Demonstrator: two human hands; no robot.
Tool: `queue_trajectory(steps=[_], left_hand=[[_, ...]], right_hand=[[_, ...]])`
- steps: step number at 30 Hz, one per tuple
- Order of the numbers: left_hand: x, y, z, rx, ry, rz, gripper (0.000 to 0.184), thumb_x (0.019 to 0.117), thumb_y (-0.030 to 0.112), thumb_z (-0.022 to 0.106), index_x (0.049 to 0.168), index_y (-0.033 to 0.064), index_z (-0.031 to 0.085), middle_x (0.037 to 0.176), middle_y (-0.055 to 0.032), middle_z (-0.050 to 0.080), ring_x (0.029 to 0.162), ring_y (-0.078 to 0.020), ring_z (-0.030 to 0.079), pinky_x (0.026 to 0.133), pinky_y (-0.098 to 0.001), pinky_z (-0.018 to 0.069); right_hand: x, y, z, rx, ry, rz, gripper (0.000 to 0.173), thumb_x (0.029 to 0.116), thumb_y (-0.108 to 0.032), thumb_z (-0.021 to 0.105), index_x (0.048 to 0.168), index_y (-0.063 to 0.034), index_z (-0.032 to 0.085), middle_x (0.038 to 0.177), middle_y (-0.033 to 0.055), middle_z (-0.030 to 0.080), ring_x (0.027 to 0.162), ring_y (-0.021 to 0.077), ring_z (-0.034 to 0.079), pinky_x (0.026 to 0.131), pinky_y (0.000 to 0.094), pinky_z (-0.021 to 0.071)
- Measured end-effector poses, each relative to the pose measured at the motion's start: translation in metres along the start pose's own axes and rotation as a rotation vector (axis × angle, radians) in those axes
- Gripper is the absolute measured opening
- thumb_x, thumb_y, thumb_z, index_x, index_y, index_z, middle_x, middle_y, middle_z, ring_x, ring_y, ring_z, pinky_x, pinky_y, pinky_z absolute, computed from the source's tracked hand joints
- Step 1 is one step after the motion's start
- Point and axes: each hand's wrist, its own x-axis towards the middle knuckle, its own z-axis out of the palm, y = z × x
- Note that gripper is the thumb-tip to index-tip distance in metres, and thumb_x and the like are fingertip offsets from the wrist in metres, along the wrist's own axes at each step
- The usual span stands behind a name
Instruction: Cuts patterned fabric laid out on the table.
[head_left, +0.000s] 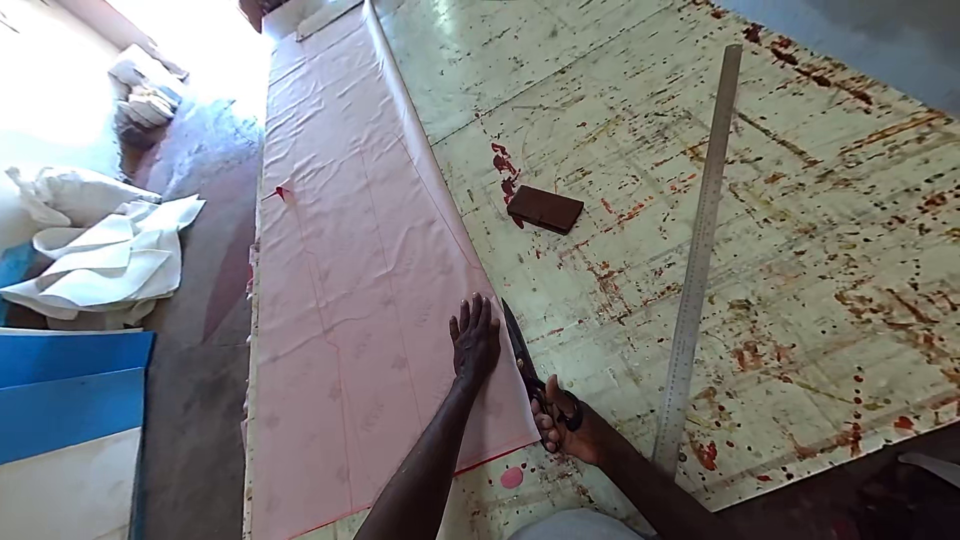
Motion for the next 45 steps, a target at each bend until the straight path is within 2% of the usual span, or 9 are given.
queue_trajectory(steps=[9,14,20,30,33,36,39,41,45], left_hand=[[-0.001,-0.001,0.001,-0.011,0.003,0.007,0.061,0.1091,0.05,0.016,0.163,0.0252,0.032,0.171,0.0057,0.023,0.159,-0.0217,0.014,0.126,-0.0582,0.009],[0.0,-0.001,0.002,0.0,-0.006,-0.001,0.061,0.1093,0.049,0.016,0.163,0.0255,0.031,0.171,0.0066,0.022,0.16,-0.0213,0.012,0.126,-0.0574,0.0092],[0.001,-0.001,0.002,-0.014,0.01,-0.005,0.061,0.1094,0.049,0.016,0.163,0.0244,0.03,0.171,0.0066,0.023,0.159,-0.0204,0.013,0.126,-0.0572,0.009],[0.001,0.0,0.001,-0.014,0.015,0.006,0.06,0.1099,0.048,0.016,0.163,0.0233,0.031,0.171,0.0061,0.023,0.16,-0.0208,0.013,0.126,-0.0571,0.0089],[0.008,-0.001,-0.004,-0.051,0.052,0.005,0.057,0.11,0.048,0.021,0.155,0.0236,0.047,0.165,0.0032,0.038,0.155,-0.0242,0.028,0.123,-0.0576,0.0203],[0.042,-0.006,-0.018,-0.077,0.087,-0.014,0.044,0.1096,0.039,0.036,0.137,0.0188,0.063,0.139,-0.0074,0.059,0.128,-0.0317,0.053,0.098,-0.0555,0.0445],[0.06,-0.01,-0.02,-0.012,0.079,-0.049,0.036,0.1063,0.034,0.049,0.135,0.0209,0.066,0.126,-0.0106,0.062,0.114,-0.0331,0.058,0.091,-0.0526,0.0487],[0.061,-0.013,-0.011,0.009,0.117,-0.048,0.036,0.1069,0.036,0.047,0.136,0.0243,0.066,0.129,-0.0079,0.061,0.117,-0.0313,0.055,0.095,-0.0524,0.0457],[0.057,-0.022,0.001,-0.07,0.086,-0.021,0.044,0.1099,0.038,0.035,0.142,0.0211,0.06,0.16,-0.001,0.043,0.151,-0.025,0.034,0.123,-0.0537,0.0251]], right_hand=[[0.013,-0.006,0.001,0.004,0.006,-0.06,0.051,0.101,-0.059,0.052,0.098,-0.0081,0.059,0.072,0.0015,0.054,0.056,0.0108,0.057,0.053,0.0248,0.0544],[0.025,-0.02,0.002,-0.02,0.0,-0.046,0.062,0.0981,-0.069,0.048,0.097,-0.0079,0.061,0.072,0.0031,0.056,0.057,0.0124,0.059,0.054,0.0266,0.0552],[0.025,-0.024,0.003,-0.01,0.035,-0.033,0.051,0.1008,-0.058,0.054,0.094,-0.0072,0.059,0.069,0.0022,0.054,0.053,0.0106,0.057,0.05,0.0243,0.054],[0.041,-0.033,0.008,-0.031,0.109,-0.043,0.051,0.1004,-0.057,0.056,0.093,-0.0073,0.059,0.066,0.0018,0.052,0.05,0.0109,0.055,0.046,0.025,0.0527],[0.04,-0.033,0.012,-0.07,0.137,-0.042,0.049,0.1031,-0.055,0.051,0.094,-0.0081,0.058,0.066,0.0005,0.052,0.051,0.0101,0.054,0.048,0.0249,0.0516],[0.042,-0.033,0.011,-0.05,0.139,-0.036,0.046,0.1045,-0.053,0.05,0.097,-0.0078,0.058,0.068,0.0017,0.052,0.051,0.0116,0.054,0.048,0.0268,0.0525],[0.041,-0.032,0.012,-0.048,0.138,-0.026,0.05,0.1048,-0.056,0.046,0.098,-0.0077,0.058,0.068,0.0025,0.052,0.051,0.0127,0.054,0.048,0.0279,0.0526],[0.046,-0.037,0.013,-0.053,0.121,-0.034,0.052,0.1051,-0.057,0.044,0.099,-0.0074,0.058,0.069,0.0032,0.053,0.052,0.0134,0.056,0.048,0.0281,0.0531],[0.062,-0.048,0.016,-0.033,0.091,-0.05,0.052,0.1043,-0.057,0.046,0.099,-0.0074,0.059,0.07,0.0037,0.055,0.054,0.0144,0.057,0.05,0.0287,0.0534]])
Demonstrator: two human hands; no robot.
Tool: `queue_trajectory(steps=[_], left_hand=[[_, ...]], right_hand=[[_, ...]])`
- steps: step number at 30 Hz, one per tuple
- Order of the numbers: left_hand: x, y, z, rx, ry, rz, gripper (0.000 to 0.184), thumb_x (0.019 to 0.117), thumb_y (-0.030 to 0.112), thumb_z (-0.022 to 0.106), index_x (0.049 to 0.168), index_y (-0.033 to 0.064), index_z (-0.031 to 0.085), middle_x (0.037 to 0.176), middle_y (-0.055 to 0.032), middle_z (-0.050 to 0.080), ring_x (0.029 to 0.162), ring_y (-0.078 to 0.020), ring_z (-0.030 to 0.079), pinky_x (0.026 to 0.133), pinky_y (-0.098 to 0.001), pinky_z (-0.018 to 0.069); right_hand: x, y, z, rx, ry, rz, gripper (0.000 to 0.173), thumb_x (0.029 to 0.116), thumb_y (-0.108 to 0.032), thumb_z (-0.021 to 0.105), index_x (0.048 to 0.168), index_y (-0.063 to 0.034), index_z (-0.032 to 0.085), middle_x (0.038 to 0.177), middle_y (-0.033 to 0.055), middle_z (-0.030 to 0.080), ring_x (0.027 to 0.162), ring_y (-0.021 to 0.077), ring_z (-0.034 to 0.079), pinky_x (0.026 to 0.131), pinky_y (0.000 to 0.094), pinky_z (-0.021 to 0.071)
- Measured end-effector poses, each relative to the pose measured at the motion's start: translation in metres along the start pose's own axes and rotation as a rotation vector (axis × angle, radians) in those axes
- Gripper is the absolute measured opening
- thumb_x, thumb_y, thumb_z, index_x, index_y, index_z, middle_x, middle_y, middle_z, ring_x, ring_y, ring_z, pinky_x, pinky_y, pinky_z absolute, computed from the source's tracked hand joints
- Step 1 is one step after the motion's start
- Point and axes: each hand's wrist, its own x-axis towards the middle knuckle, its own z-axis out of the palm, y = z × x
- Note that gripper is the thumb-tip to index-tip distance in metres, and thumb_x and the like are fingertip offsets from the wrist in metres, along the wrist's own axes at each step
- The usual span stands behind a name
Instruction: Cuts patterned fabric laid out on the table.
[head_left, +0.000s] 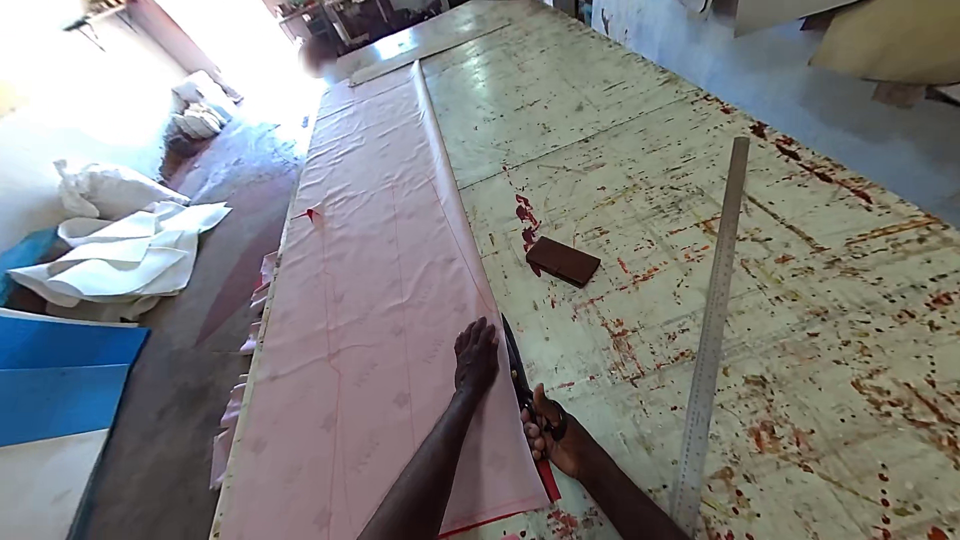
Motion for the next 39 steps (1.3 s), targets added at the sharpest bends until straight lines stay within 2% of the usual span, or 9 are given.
queue_trajectory(steps=[5,10,14,17,22,27,33,39], left_hand=[[0.002,-0.001,0.0,-0.022,0.015,0.017,0.046,0.1101,0.039,0.032,0.142,0.0189,0.059,0.161,0.0005,0.043,0.152,-0.0223,0.033,0.125,-0.0518,0.0239],[0.001,-0.001,0.002,-0.009,0.016,0.017,0.047,0.1097,0.039,0.031,0.144,0.0193,0.057,0.161,0.0022,0.042,0.152,-0.0201,0.032,0.125,-0.0509,0.0236],[0.002,-0.002,0.003,0.005,0.023,0.013,0.047,0.1096,0.04,0.031,0.144,0.0202,0.057,0.16,0.0029,0.043,0.152,-0.0185,0.032,0.125,-0.0494,0.0241],[0.001,-0.001,0.003,0.015,0.041,0.021,0.047,0.1091,0.04,0.032,0.143,0.0207,0.058,0.16,0.0039,0.043,0.152,-0.0174,0.033,0.125,-0.0493,0.025],[0.002,0.0,0.004,0.035,0.025,-0.003,0.047,0.1087,0.04,0.031,0.144,0.0227,0.058,0.16,0.0059,0.043,0.152,-0.0143,0.032,0.126,-0.0472,0.0245],[0.003,0.0,0.001,0.039,0.0,-0.012,0.048,0.1092,0.041,0.029,0.144,0.0228,0.058,0.161,0.0063,0.043,0.152,-0.0144,0.032,0.126,-0.0464,0.0235],[0.0,0.002,-0.001,0.005,0.0,-0.002,0.047,0.1095,0.039,0.03,0.144,0.0208,0.057,0.161,0.004,0.043,0.153,-0.0169,0.031,0.125,-0.0483,0.0232],[-0.002,0.002,0.0,-0.003,-0.01,-0.013,0.048,0.1097,0.04,0.03,0.144,0.0208,0.057,0.161,0.0042,0.043,0.153,-0.0173,0.031,0.126,-0.0488,0.0222]], right_hand=[[0.004,-0.003,0.001,-0.026,0.029,-0.018,0.049,0.1053,-0.055,0.046,0.097,-0.0082,0.057,0.066,0.0018,0.051,0.05,0.0117,0.053,0.046,0.0264,0.0509],[0.018,-0.017,0.004,-0.018,0.0,-0.03,0.055,0.1046,-0.059,0.043,0.098,-0.007,0.058,0.068,0.0036,0.053,0.052,0.0144,0.055,0.048,0.029,0.0526],[0.019,-0.021,0.005,-0.044,0.022,-0.022,0.052,0.1043,-0.057,0.046,0.098,-0.0065,0.058,0.066,0.0032,0.053,0.049,0.0133,0.055,0.045,0.028,0.0523],[0.027,-0.028,0.008,-0.078,0.024,-0.036,0.055,0.1044,-0.059,0.043,0.1,-0.0062,0.058,0.067,0.0033,0.053,0.05,0.0134,0.055,0.046,0.0284,0.0522],[0.034,-0.033,0.009,-0.079,0.06,-0.031,0.052,0.1043,-0.057,0.047,0.095,-0.006,0.058,0.064,0.0031,0.052,0.048,0.0132,0.054,0.044,0.0281,0.0517],[0.045,-0.046,0.012,-0.118,0.043,-0.053,0.055,0.1043,-0.059,0.044,0.099,-0.0064,0.059,0.068,0.0036,0.054,0.051,0.0143,0.055,0.047,0.0299,0.0529],[0.047,-0.048,0.016,-0.148,0.094,-0.03,0.042,0.1063,-0.046,0.05,0.096,-0.0057,0.057,0.065,0.0031,0.052,0.049,0.0135,0.054,0.046,0.0292,0.0523],[0.058,-0.059,0.018,-0.128,0.109,-0.032,0.05,0.1041,-0.053,0.05,0.098,-0.0039,0.058,0.067,0.0057,0.054,0.05,0.0158,0.056,0.046,0.0304,0.0529]])
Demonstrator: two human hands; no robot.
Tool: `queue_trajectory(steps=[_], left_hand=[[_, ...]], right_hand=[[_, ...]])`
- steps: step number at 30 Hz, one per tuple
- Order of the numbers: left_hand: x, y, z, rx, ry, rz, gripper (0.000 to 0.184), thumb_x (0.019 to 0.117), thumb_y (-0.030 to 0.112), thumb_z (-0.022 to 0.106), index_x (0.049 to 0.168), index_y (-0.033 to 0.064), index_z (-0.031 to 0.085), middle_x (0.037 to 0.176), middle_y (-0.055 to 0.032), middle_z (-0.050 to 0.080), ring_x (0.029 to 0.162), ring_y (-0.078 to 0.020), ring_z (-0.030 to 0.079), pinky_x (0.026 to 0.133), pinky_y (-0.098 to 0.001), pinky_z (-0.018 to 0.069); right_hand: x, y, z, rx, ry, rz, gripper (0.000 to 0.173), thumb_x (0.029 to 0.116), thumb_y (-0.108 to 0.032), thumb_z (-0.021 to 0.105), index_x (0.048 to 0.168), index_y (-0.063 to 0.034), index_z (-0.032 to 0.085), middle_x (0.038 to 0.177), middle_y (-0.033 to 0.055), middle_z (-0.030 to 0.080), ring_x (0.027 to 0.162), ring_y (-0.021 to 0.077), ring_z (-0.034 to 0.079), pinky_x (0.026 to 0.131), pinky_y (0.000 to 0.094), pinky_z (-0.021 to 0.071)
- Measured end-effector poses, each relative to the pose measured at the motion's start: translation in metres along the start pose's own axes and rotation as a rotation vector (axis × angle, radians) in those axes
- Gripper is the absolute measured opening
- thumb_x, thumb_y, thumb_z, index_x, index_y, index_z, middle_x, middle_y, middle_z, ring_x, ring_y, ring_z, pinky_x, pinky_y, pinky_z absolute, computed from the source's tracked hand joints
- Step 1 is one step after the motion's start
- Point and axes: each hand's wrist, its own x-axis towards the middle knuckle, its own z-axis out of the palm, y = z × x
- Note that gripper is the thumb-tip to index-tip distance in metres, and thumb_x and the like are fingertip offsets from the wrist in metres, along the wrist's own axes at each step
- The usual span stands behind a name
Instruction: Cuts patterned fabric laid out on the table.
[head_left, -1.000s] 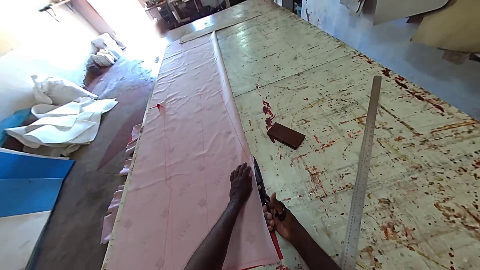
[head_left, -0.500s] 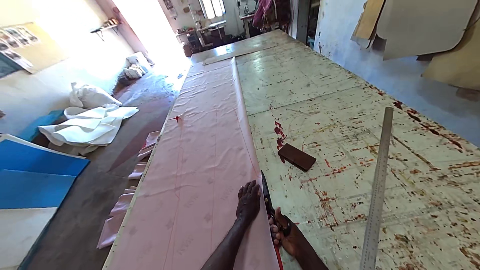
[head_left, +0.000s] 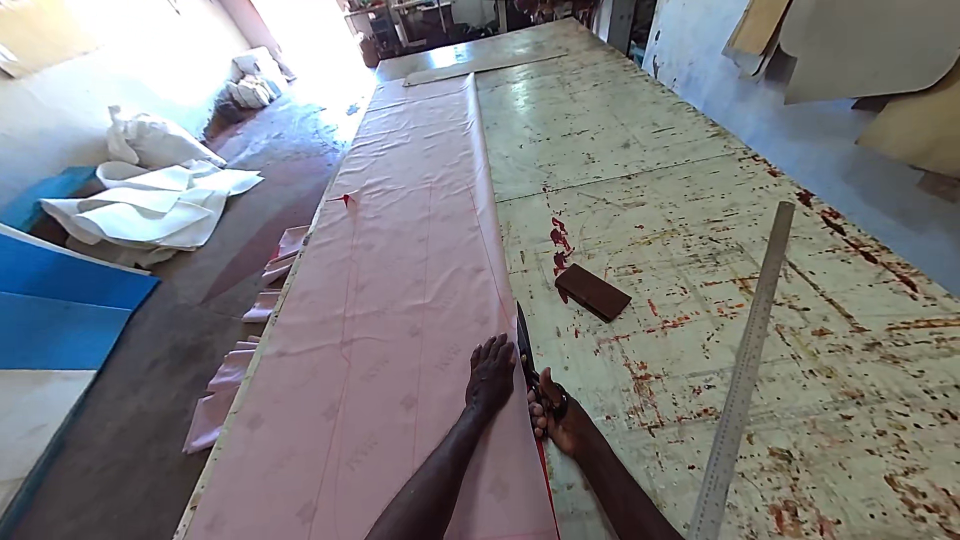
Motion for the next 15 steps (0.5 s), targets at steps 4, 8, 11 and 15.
queue_trajectory(steps=[4,8,11,15], left_hand=[[0.0,-0.001,0.001,-0.006,0.014,0.002,0.047,0.1099,0.039,0.03,0.144,0.0213,0.058,0.161,0.0044,0.043,0.153,-0.0173,0.031,0.126,-0.0485,0.0227],[0.002,-0.001,0.0,-0.016,0.009,0.008,0.043,0.109,0.037,0.035,0.141,0.0206,0.059,0.16,0.0032,0.044,0.152,-0.0185,0.033,0.125,-0.0499,0.0248],[0.001,0.0,-0.001,-0.027,0.012,0.01,0.043,0.1091,0.036,0.036,0.142,0.0201,0.059,0.159,0.0022,0.045,0.151,-0.0199,0.034,0.124,-0.0508,0.0251],[0.001,0.001,-0.003,-0.031,0.015,0.012,0.043,0.1092,0.036,0.036,0.141,0.0195,0.06,0.159,0.0021,0.046,0.151,-0.0197,0.035,0.124,-0.0507,0.0256]], right_hand=[[0.003,-0.004,0.002,-0.036,0.0,-0.008,0.044,0.1048,-0.047,0.053,0.096,-0.0045,0.057,0.065,0.0045,0.052,0.049,0.0141,0.055,0.045,0.0285,0.0519],[0.005,-0.01,0.004,-0.091,0.018,0.0,0.051,0.1041,-0.054,0.049,0.097,-0.0044,0.058,0.067,0.0051,0.054,0.051,0.0144,0.055,0.046,0.0286,0.0521],[0.01,-0.014,0.005,-0.173,0.074,-0.012,0.045,0.1029,-0.05,0.056,0.094,-0.005,0.058,0.064,0.0036,0.052,0.047,0.0126,0.053,0.043,0.0273,0.0505],[-0.005,-0.021,-0.004,-0.264,0.077,-0.047,0.042,0.1019,-0.046,0.06,0.096,-0.0046,0.058,0.064,0.0033,0.052,0.048,0.0123,0.053,0.045,0.0278,0.0521]])
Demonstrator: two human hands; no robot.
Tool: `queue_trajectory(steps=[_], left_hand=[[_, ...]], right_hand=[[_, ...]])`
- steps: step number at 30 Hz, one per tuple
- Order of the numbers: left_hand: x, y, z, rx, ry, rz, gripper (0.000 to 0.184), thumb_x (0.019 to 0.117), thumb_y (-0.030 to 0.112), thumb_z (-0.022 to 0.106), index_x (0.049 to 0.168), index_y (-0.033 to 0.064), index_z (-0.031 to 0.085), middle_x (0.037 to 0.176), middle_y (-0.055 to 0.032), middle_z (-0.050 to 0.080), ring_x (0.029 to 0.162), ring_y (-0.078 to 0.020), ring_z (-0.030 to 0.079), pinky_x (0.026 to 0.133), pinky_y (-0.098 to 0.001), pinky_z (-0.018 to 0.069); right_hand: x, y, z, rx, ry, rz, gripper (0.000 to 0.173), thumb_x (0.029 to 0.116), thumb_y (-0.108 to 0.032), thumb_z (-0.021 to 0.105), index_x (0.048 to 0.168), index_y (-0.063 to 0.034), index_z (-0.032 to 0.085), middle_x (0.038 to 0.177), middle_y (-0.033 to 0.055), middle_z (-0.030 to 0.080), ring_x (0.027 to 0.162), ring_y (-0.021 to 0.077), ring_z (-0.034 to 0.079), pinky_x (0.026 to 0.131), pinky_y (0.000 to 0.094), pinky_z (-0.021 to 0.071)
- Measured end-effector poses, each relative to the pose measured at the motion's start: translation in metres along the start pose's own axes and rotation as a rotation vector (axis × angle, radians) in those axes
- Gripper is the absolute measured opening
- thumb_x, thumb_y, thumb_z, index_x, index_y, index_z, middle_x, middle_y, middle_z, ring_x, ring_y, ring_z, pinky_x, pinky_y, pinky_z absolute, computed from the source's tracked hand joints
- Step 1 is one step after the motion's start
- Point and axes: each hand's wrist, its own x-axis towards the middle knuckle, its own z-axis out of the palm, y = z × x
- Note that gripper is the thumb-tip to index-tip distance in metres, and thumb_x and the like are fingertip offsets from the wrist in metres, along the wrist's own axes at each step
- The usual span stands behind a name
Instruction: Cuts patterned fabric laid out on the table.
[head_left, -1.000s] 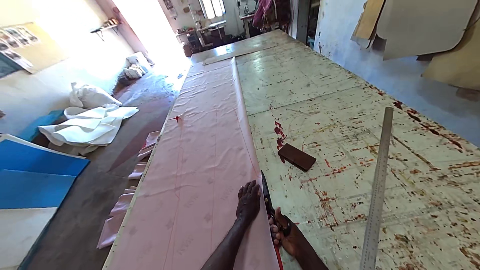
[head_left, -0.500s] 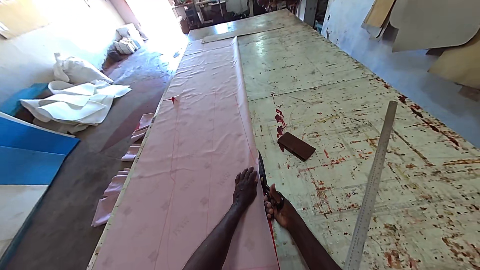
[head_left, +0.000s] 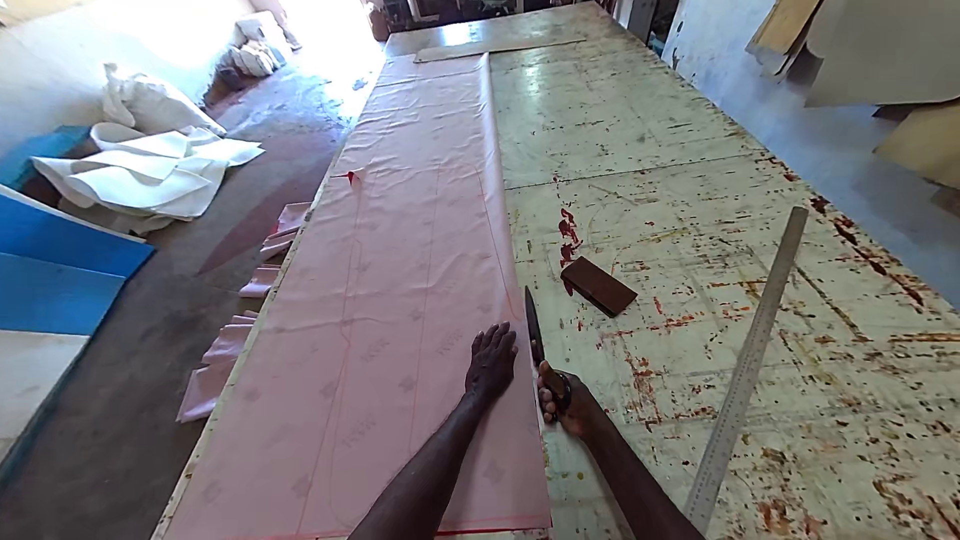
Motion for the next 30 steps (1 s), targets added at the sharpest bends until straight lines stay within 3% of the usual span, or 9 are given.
queue_trajectory(steps=[4,6,11,16,18,21,26,30], left_hand=[[-0.002,0.002,-0.001,-0.003,-0.026,-0.007,0.052,0.1069,0.053,0.035,0.145,0.0239,0.056,0.161,0.0016,0.042,0.153,-0.0204,0.032,0.125,-0.0512,0.0222],[-0.003,0.002,0.0,0.017,-0.036,-0.003,0.058,0.1046,0.06,0.035,0.149,0.0281,0.053,0.162,-0.0003,0.041,0.153,-0.022,0.032,0.125,-0.0522,0.0214],[0.001,0.003,-0.004,0.04,-0.08,0.006,0.06,0.1043,0.062,0.032,0.151,0.0291,0.05,0.164,-0.0017,0.039,0.153,-0.0277,0.032,0.124,-0.0581,0.0216],[0.001,-0.002,-0.016,-0.042,-0.156,0.047,0.064,0.1024,0.063,0.039,0.152,0.0241,0.049,0.166,-0.0063,0.035,0.154,-0.0322,0.028,0.123,-0.0604,0.0202],[-0.02,-0.001,-0.026,-0.062,-0.185,0.072,0.064,0.1025,0.062,0.041,0.153,0.0221,0.049,0.167,-0.0071,0.033,0.156,-0.0329,0.024,0.124,-0.0596,0.0187],[-0.077,0.009,-0.036,-0.122,-0.197,0.074,0.059,0.1011,0.054,0.053,0.148,0.0171,0.054,0.164,-0.0117,0.037,0.153,-0.0363,0.029,0.122,-0.0608,0.0253],[-0.198,0.041,-0.055,-0.198,-0.261,0.066,0.051,0.0982,0.041,0.064,0.143,0.0174,0.06,0.163,-0.0081,0.04,0.153,-0.0337,0.03,0.123,-0.0584,0.0265],[-0.263,0.066,-0.078,-0.274,-0.312,0.036,0.042,0.0983,0.034,0.066,0.135,0.015,0.066,0.158,-0.0057,0.047,0.15,-0.0293,0.036,0.122,-0.0536,0.0309]], right_hand=[[-0.067,0.005,-0.02,-0.129,0.027,-0.048,0.044,0.1042,-0.047,0.055,0.098,-0.0039,0.058,0.065,0.0023,0.051,0.049,0.0122,0.053,0.048,0.028,0.0529],[-0.112,0.017,-0.033,-0.172,0.017,-0.047,0.046,0.1003,-0.05,0.06,0.099,-0.0044,0.058,0.066,0.0013,0.05,0.049,0.0123,0.053,0.048,0.0282,0.0536],[-0.215,0.07,-0.052,-0.181,0.082,0.013,0.053,0.0826,-0.056,0.079,0.094,-0.0075,0.06,0.061,0.0,0.052,0.045,0.0113,0.055,0.043,0.028,0.053],[-0.286,0.127,-0.057,-0.191,0.154,0.021,0.054,0.0799,-0.057,0.083,0.092,-0.0077,0.062,0.059,0.0005,0.055,0.044,0.0109,0.055,0.041,0.027,0.0516],[-0.303,0.144,-0.055,-0.219,0.17,0.05,0.057,0.0783,-0.059,0.083,0.092,-0.0082,0.062,0.059,0.0002,0.055,0.043,0.0103,0.054,0.041,0.0261,0.0508],[-0.319,0.161,-0.051,-0.275,0.185,0.103,0.057,0.0782,-0.06,0.082,0.093,-0.0086,0.062,0.059,-0.0005,0.055,0.043,0.0095,0.054,0.04,0.025,0.0495],[-0.331,0.176,-0.047,-0.331,0.169,0.144,0.056,0.0791,-0.06,0.082,0.092,-0.0084,0.063,0.058,0.0002,0.055,0.042,0.0107,0.054,0.04,0.0269,0.0506],[-0.331,0.175,-0.034,-0.326,0.155,0.159,0.046,0.0871,-0.051,0.076,0.093,-0.0076,0.062,0.061,0.0012,0.056,0.045,0.0112,0.055,0.042,0.0272,0.052]])
